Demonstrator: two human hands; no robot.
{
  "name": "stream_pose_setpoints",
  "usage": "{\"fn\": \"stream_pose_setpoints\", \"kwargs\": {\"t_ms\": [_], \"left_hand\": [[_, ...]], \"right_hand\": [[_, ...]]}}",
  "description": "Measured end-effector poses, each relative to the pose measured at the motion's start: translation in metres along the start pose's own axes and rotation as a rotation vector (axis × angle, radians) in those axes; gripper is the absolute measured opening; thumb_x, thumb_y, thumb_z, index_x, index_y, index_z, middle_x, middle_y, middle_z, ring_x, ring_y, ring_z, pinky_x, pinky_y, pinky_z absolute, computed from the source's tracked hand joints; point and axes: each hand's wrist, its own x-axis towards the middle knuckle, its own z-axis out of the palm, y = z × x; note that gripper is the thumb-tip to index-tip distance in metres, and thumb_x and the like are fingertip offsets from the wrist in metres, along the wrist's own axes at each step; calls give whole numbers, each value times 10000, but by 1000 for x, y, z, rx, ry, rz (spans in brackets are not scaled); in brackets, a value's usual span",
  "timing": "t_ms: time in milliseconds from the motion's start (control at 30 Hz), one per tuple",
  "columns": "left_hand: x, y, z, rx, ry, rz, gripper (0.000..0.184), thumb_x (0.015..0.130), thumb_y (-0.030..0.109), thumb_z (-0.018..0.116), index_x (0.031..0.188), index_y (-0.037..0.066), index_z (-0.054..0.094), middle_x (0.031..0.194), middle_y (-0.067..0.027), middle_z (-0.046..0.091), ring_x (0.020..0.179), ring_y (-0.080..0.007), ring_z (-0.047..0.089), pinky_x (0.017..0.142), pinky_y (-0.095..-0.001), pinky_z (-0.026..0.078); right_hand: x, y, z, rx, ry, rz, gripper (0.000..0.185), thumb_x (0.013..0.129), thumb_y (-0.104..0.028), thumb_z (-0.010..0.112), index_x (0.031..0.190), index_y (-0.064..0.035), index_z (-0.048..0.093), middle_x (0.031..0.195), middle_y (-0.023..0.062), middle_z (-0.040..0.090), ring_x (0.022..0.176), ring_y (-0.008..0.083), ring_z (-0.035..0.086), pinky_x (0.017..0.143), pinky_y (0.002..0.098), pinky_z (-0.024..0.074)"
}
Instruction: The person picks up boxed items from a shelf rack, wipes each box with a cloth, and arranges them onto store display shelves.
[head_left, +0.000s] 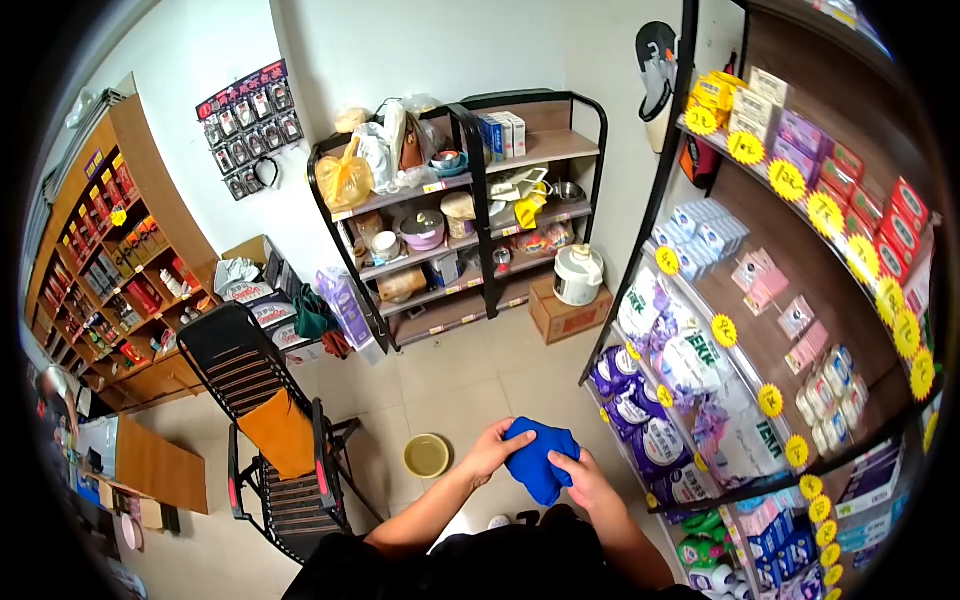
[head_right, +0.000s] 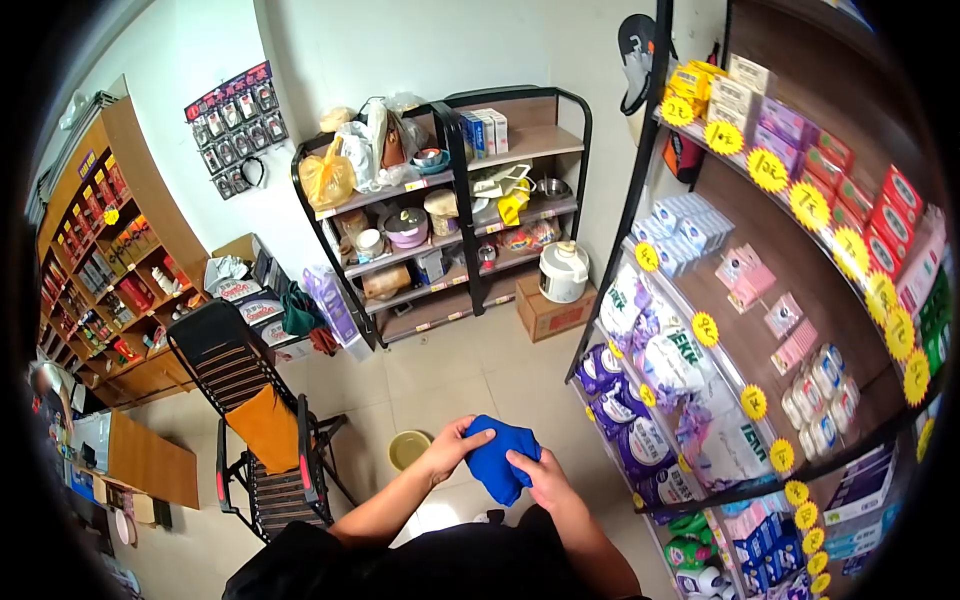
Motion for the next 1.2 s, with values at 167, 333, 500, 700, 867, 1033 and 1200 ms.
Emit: {"fn": "stream_pose_setpoints", "kwargs": {"t_ms": [167, 333, 500, 700, 867, 1033, 1200], "left_hand": [[61, 3, -41, -112, 51, -37, 236, 1023, 307, 626, 1101, 86, 653, 936, 21, 658, 851, -82, 606, 783, -255, 492], [146, 30, -78, -140, 75, 3, 261, 1035, 341, 585, 1113, 100, 649, 937, 14, 632, 857, -112, 596, 780, -278, 493], [262, 67, -112, -91, 131, 60, 249, 1054, 303, 531, 1109, 88, 644, 978, -15, 660, 893, -137, 620, 808, -309, 503], [395, 139, -145, 42, 142, 162, 246, 1053, 288, 526, 1097, 71, 635, 976, -37, 681, 907, -150, 641, 809, -313, 507], [516, 230, -177, 303, 190, 318, 249, 1042, 290, 572, 1077, 54, 642, 914, -27, 684, 858, -123, 643, 751, -279, 500], [674, 321, -222, 540, 235, 613, 180, 1000, 200, 623, 1021, 25, 656, 888, 2, 641, 835, -92, 585, 749, -267, 482], [816, 421, -264, 951, 404, 950, 243, 887, 210, 714, 1016, 9, 675, 930, -120, 678, 884, -216, 663, 800, -332, 521]], "right_hand": [[88, -15, -9, 73, 50, 12, 450, 900, -209, 760, 1266, -5, 598, 1173, 91, 671, 1081, 196, 648, 964, 354, 516], [194, -49, -26, 322, -78, 3, 573, 891, -215, 748, 1361, 10, 510, 1286, 140, 622, 1189, 260, 609, 1039, 414, 484], [312, -102, -48, 406, -186, 52, 592, 906, -232, 712, 1401, -11, 475, 1318, 138, 608, 1229, 272, 591, 1071, 426, 462], [415, -175, -81, 450, -258, 78, 510, 927, -214, 685, 1372, -41, 505, 1262, 92, 632, 1156, 233, 623, 1005, 416, 502], [477, -223, -94, 392, -191, -15, 493, 946, -282, 666, 1350, -40, 519, 1272, 110, 643, 1155, 256, 627, 1002, 423, 494], [535, -259, -93, 357, -99, -47, 458, 982, -282, 584, 1353, -24, 513, 1292, 119, 631, 1176, 253, 613, 1026, 416, 469], [613, -275, -98, 301, -88, -151, 444, 977, -303, 565, 1321, -24, 533, 1199, 96, 661, 1057, 210, 645, 888, 363, 513]]}}
